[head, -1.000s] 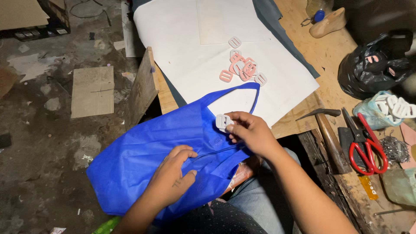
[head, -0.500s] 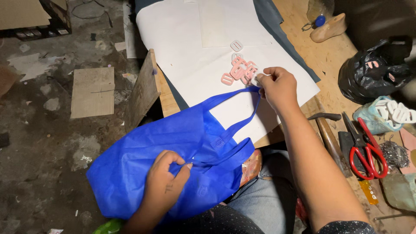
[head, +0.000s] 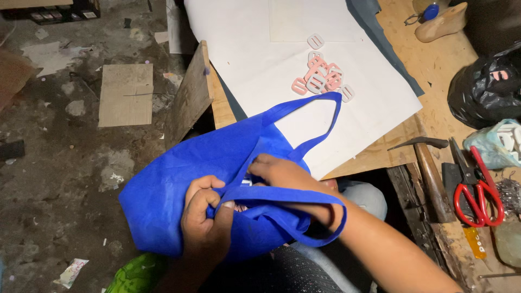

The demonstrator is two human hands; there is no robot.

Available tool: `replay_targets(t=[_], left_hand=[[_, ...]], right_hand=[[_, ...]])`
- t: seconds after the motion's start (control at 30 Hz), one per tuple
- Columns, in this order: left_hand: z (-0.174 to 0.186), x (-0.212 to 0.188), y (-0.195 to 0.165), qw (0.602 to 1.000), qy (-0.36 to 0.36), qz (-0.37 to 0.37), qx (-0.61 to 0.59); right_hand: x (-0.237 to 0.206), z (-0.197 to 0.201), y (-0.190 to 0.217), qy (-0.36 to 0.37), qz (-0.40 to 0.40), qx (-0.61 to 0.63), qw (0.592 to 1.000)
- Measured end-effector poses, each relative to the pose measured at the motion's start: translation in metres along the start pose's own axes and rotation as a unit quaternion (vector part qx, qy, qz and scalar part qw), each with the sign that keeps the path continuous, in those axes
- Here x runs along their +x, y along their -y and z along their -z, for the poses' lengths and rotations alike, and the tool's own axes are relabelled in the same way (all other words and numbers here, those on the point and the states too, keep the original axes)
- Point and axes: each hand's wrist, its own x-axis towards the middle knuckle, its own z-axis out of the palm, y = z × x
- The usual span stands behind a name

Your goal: The person trims the edges of small white plastic buckles using a hammer and a chisel-like tool on a wooden board. They then use scissors to refine the edges and place the finished pieces into a blue bag.

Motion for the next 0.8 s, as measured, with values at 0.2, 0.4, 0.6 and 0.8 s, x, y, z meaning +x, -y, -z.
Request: replay_targets(t=[0.2,0.4,0.6,0.8], left_hand=[[0.005,-0.007,-0.001,0.999,0.022,-0.029,0.016],[0.015,-0.007,0.002,0.999,0.009,-0.013,-0.028],[0.013,-0.013,0.002,0.997,-0.005,-0.07,-0.026],[0.015,-0.018,-0.001,0.992,0.027,-0.053,-0.11]], right_hand=[[0.002,-0.033,-0.006,-0.08,-0.026,-0.062,0.995],[0.004,0.039,-0.042,-0.201,-0.169,0.055,0.963],[0.012,0.094,-0.055,-0.339,-0.144,0.03,0.929],[0.002,0.01,-0.004,0.092,0.024,0.122,0.988]])
